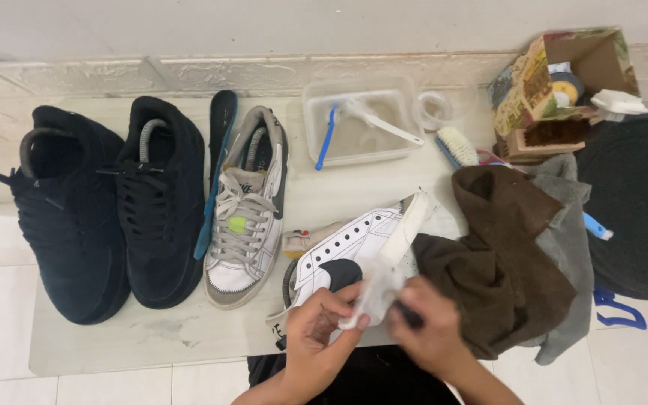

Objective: The person wipes the white Nike sneaker with a tissue, focusing on the toe box, side panels, and sole. They rotate the shoe to access different areas and continue wiping until the end of the clip.

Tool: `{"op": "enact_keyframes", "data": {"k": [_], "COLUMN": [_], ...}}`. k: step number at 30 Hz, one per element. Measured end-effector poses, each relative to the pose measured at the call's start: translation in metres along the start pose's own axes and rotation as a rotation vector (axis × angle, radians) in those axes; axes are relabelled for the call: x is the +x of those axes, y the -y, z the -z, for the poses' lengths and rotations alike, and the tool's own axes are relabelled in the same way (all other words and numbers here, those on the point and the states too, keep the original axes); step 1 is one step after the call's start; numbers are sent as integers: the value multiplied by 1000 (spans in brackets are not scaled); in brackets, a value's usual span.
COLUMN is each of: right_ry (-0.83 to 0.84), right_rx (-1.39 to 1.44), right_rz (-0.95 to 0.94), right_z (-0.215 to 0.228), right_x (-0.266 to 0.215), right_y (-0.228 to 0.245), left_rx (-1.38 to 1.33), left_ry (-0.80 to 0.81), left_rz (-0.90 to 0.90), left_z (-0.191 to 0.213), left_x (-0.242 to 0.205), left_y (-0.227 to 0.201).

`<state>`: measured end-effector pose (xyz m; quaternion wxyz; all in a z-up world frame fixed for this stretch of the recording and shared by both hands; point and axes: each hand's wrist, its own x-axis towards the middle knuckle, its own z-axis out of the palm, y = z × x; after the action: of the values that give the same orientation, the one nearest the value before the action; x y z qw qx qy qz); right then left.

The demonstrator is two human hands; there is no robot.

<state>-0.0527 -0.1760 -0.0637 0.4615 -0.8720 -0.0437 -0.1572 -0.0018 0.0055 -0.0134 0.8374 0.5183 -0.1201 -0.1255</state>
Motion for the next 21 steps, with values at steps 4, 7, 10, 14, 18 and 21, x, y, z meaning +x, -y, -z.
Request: {"op": "enact_keyframes", "data": {"k": [4,7,10,14,18,21], "right_ry": [-316,-309,-268,-277,-281,-390], "right_rx": [-75,12,-118,-10,-159,-464], "right_rz": [-144,131,154,91,122,263], "right_z": [46,63,68,65,65,71], "right_x": [60,71,85,92,91,84], "right_y": [45,19,-6,-28,-19,7], "left_rx": [28,5,5,24,-7,4], "left_ry": [24,10,3,-16,-20,7], "left_rz": [-36,-31,-39,-8,34,25], "left_z": [-1,-1,-2,-1,1,-1], "left_x": [2,1,-1,-3,-4,-2], "left_y": [-6,-6,-7,-8,-6,-12]}}
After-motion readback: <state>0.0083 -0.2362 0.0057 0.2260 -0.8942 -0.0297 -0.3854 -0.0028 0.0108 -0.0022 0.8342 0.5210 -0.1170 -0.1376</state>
